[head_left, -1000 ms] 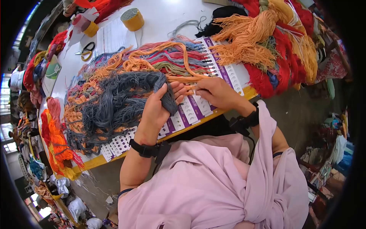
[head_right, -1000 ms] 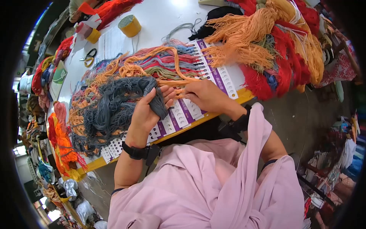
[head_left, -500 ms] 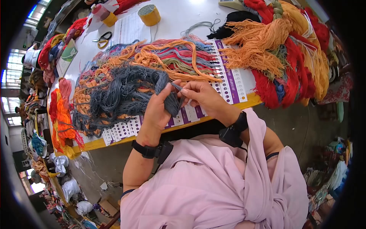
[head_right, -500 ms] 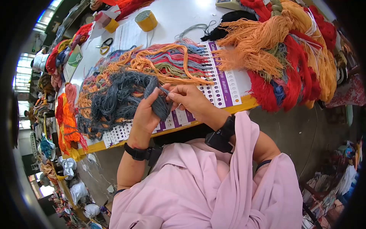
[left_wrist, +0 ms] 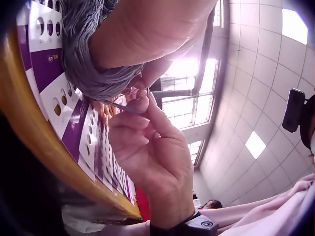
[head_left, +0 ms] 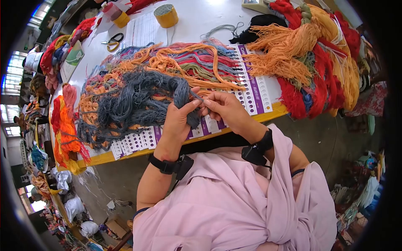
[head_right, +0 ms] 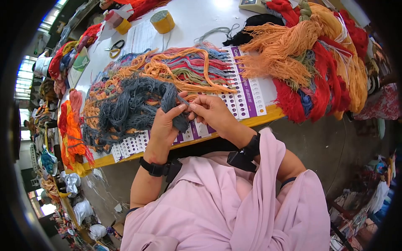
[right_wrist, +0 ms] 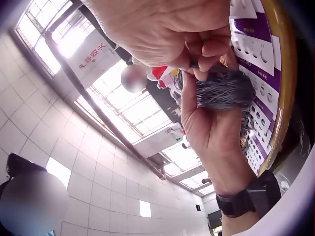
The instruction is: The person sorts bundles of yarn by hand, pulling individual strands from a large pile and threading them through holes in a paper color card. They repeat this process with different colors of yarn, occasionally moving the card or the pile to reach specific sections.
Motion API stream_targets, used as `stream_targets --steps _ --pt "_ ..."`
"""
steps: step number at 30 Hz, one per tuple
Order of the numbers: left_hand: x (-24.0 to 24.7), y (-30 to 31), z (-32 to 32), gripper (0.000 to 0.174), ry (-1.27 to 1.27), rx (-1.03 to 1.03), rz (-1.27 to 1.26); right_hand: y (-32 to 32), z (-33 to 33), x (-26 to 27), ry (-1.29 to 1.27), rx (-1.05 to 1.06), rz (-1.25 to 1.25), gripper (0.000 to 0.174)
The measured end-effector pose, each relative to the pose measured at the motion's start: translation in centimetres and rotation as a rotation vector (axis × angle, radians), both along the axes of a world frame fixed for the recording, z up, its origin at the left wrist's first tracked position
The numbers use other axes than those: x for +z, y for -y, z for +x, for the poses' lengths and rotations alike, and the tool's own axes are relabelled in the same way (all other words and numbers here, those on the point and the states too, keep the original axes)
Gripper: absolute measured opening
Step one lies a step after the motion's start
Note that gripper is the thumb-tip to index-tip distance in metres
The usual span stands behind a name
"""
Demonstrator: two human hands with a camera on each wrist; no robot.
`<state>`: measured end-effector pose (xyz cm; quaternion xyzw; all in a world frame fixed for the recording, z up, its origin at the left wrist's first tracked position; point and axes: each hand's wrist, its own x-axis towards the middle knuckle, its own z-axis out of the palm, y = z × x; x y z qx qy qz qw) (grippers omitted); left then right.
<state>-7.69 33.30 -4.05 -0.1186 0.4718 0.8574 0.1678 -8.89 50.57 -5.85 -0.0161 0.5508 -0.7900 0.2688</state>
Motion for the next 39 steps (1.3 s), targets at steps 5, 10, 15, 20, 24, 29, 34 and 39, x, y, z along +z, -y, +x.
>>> stream_targets --steps 5,10,15,20,24,29,34,39 --pt "0.2 -0.1 0.0 0.044 0.030 0.023 0.062 -0.2 0.1 0.0 0.001 0.001 -0.011 0.012" --pt "-0.4 -0.4 -0.1 0.043 0.010 0.009 0.036 -0.3 0.2 -0.2 0.049 -0.015 -0.048 0.012" --pt "0.0 -0.4 0.0 0.044 -0.004 -0.025 -0.006 -0.5 0.2 -0.4 0.118 -0.048 -0.093 0.011" --pt "-0.1 -0.4 0.1 0.039 0.002 0.016 -0.022 -0.3 0.1 -0.8 0.182 -0.105 -0.160 0.012" --pt "-0.4 -0.2 0.1 0.041 -0.010 -0.018 -0.004 -0.3 0.2 -1.1 0.144 -0.103 -0.202 0.013" --pt "-0.8 0.1 0.2 0.041 -0.012 -0.023 0.019 -0.3 0.2 -1.3 0.078 -0.106 -0.111 0.015" --pt "-0.8 0.2 0.1 0.042 -0.041 -0.043 -0.008 -0.3 -0.1 -1.0 0.081 -0.083 -0.083 0.016" --pt "-0.9 0.4 0.1 0.044 -0.052 -0.057 -0.032 -0.5 -0.2 -0.6 0.089 -0.068 -0.072 0.020"
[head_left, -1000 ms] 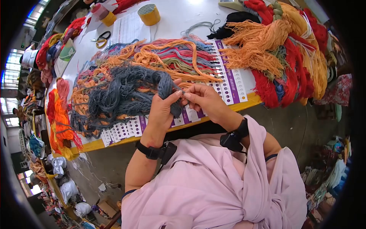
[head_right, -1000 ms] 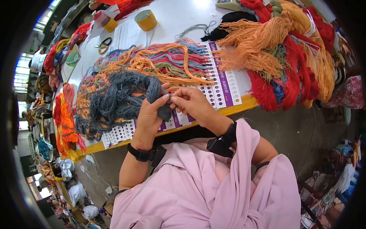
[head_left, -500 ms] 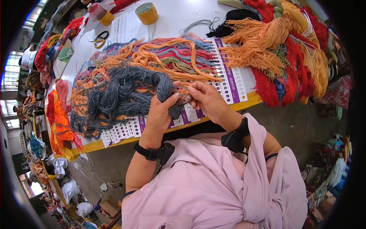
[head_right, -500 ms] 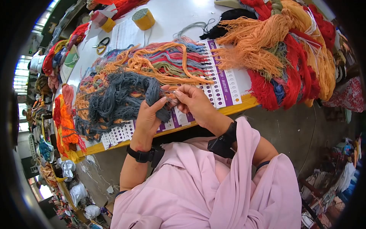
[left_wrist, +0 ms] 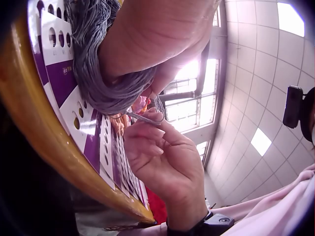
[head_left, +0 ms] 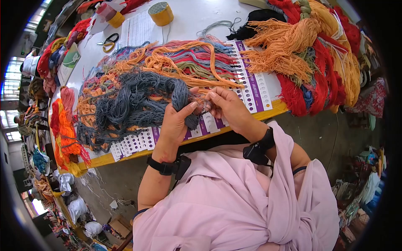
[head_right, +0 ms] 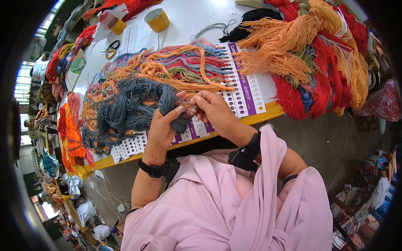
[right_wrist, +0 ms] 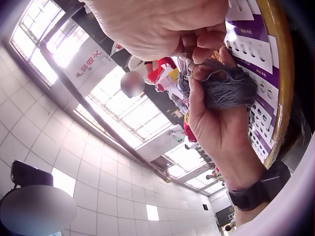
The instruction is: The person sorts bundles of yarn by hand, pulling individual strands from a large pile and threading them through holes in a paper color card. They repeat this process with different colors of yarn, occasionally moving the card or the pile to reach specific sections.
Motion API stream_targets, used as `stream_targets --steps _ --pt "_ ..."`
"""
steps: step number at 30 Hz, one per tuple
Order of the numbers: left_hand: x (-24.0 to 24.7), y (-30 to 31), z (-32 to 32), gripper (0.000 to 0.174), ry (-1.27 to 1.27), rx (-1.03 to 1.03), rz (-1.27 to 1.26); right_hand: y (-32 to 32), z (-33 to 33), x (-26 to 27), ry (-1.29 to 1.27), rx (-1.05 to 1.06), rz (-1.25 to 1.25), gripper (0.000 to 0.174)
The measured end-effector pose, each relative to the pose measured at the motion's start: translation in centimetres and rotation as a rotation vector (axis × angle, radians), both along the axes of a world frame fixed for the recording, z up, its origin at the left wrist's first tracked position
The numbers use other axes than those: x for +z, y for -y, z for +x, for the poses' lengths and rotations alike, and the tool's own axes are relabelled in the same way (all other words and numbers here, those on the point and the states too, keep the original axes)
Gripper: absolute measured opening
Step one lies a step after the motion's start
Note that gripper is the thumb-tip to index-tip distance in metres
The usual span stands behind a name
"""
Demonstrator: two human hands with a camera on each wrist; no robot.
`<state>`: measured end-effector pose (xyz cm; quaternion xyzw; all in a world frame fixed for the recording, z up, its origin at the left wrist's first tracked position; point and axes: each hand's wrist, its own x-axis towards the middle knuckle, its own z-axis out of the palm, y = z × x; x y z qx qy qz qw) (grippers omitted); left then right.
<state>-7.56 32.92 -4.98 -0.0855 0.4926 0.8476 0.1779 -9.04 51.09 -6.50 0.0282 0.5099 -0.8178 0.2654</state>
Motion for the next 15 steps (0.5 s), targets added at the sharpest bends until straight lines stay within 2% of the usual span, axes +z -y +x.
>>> stream_targets --steps 15 --pt "0.53 -0.20 0.06 0.047 0.011 0.007 0.004 -0.07 0.01 0.45 0.023 -0.005 -0.014 0.022"
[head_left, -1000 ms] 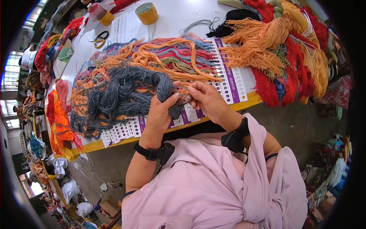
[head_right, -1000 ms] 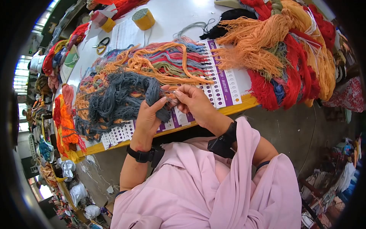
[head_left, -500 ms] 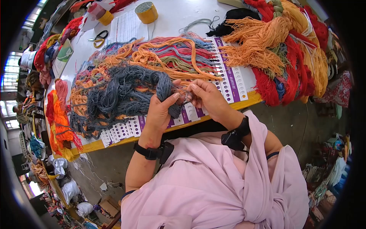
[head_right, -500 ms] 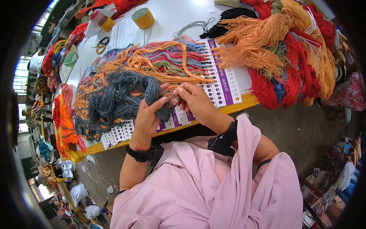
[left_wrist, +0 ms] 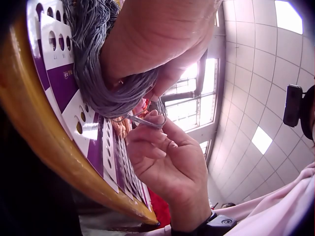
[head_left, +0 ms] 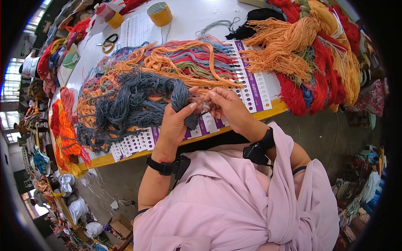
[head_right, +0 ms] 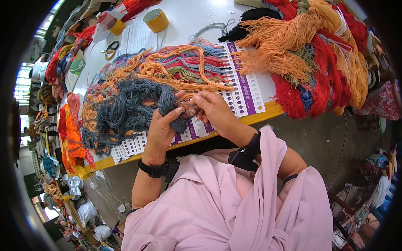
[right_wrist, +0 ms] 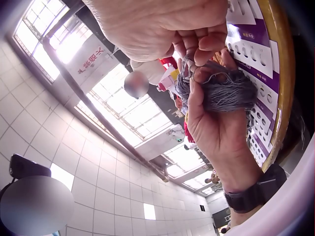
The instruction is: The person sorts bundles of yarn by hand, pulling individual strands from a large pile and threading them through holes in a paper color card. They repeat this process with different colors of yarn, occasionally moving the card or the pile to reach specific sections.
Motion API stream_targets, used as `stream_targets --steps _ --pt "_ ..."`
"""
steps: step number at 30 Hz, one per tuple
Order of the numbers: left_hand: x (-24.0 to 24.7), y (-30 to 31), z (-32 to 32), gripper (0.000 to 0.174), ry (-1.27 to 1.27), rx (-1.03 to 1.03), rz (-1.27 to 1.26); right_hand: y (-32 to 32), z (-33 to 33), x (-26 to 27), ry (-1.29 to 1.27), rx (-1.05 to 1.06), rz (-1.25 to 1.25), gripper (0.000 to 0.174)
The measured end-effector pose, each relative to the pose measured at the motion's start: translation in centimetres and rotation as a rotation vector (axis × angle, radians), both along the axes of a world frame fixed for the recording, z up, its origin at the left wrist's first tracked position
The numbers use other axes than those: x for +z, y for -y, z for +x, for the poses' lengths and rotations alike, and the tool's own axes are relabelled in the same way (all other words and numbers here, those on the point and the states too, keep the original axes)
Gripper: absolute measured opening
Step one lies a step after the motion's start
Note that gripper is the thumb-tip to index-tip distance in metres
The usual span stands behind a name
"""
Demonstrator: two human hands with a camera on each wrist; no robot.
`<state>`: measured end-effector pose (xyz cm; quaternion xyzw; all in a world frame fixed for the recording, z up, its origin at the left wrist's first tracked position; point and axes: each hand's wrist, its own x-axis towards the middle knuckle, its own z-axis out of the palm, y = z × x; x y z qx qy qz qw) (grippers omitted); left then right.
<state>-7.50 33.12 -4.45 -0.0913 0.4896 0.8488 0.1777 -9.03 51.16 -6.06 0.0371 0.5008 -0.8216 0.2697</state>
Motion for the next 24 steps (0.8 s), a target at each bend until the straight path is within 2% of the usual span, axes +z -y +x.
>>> stream_targets --steps 2,5,8,11,14,15,16,17,18,19,20,22,24 --pt "0.1 0.0 0.0 0.047 -0.007 0.001 -0.010 0.1 0.0 0.2 -0.010 0.006 0.005 0.019" --pt "-0.1 0.1 0.0 0.047 -0.024 -0.008 -0.025 0.4 0.2 0.8 -0.175 0.071 0.213 0.016" --pt "0.1 0.0 0.0 0.047 -0.063 -0.017 -0.069 0.5 0.2 0.1 -0.241 0.080 0.182 0.011" --pt "0.3 0.2 -0.1 0.043 -0.081 0.000 -0.162 0.4 0.3 1.1 -0.135 0.022 0.113 0.010" --pt "0.4 2.9 -0.5 0.031 -0.027 -0.061 -0.004 -0.4 0.0 0.8 0.054 -0.065 -0.156 0.012" --pt "0.9 3.7 -1.0 0.024 -0.029 0.003 0.238 -1.2 -0.2 0.7 0.030 0.004 -0.174 0.014" --pt "1.5 5.0 -1.5 0.024 0.053 0.139 0.653 -2.1 -0.5 1.0 -0.106 0.099 0.025 0.013" --pt "2.6 6.8 -2.2 0.025 0.012 0.300 0.756 -3.1 -0.7 1.5 -0.239 0.194 0.225 0.013" --pt "4.1 9.1 -2.9 0.026 -0.140 0.280 0.856 -4.4 -1.0 2.1 -0.370 0.292 0.428 0.012" --pt "4.8 11.9 -3.2 0.025 -0.208 0.357 0.781 -6.0 -1.4 2.5 -0.439 0.270 0.413 0.011" --pt "5.5 15.0 -3.7 0.024 -0.278 0.434 0.702 -7.4 -1.8 3.1 -0.511 0.249 0.394 0.010" --pt "5.3 22.1 -4.3 0.022 -0.371 0.460 0.543 -8.8 -1.7 4.7 -0.406 -0.158 -0.061 0.011" --pt "3.8 30.6 -4.7 0.014 -0.342 0.572 0.440 -11.1 -2.1 7.0 -0.162 -0.422 -0.419 0.012"
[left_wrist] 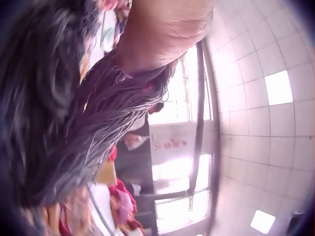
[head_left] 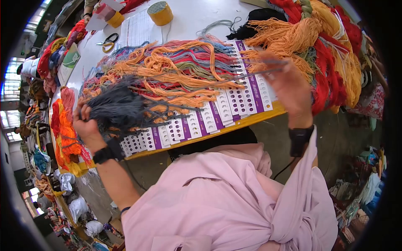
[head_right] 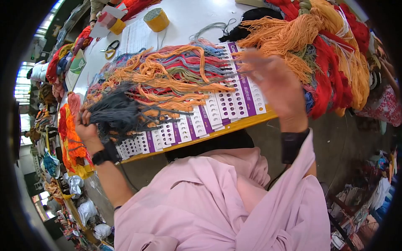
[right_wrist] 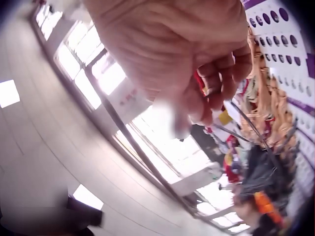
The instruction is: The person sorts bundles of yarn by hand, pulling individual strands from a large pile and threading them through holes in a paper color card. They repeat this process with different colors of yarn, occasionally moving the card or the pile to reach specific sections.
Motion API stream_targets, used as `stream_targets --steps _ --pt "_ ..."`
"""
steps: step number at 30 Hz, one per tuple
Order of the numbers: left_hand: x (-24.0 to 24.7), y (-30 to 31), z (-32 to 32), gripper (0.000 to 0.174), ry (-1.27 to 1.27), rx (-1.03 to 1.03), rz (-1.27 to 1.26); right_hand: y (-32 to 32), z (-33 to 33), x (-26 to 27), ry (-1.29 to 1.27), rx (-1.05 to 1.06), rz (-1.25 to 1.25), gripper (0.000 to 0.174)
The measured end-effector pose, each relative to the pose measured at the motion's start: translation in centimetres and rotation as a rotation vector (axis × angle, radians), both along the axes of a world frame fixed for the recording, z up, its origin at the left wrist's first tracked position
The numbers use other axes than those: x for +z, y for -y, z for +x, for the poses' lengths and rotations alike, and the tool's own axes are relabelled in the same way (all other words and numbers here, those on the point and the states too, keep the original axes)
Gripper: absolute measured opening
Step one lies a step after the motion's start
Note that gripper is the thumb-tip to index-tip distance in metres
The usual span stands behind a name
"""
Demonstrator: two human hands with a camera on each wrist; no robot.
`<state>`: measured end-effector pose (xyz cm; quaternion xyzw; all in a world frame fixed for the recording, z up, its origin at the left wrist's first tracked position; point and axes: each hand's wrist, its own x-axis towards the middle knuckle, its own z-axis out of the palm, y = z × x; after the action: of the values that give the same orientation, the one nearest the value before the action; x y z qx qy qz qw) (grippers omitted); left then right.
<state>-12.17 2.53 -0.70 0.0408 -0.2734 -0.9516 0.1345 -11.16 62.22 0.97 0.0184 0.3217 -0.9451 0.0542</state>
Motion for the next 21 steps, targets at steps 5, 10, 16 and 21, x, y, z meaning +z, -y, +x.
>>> stream_targets --steps 5,10,16,21 --pt "2.3 16.4 1.8 0.007 0.094 0.432 -0.234 -23.2 -1.7 0.8 -0.085 -0.259 -0.264 0.017" --pt "6.6 12.2 2.3 0.018 0.017 0.296 -0.222 -34.6 1.8 4.3 -0.028 -1.251 0.869 0.009" --pt "2.5 -24.0 0.6 0.019 0.614 -0.513 -0.568 -1.0 -1.2 -3.7 -0.380 0.140 1.075 0.014" --pt "-1.7 -32.4 2.2 0.020 0.729 -0.789 -0.635 5.9 0.6 -8.3 -0.437 0.323 1.061 0.009"
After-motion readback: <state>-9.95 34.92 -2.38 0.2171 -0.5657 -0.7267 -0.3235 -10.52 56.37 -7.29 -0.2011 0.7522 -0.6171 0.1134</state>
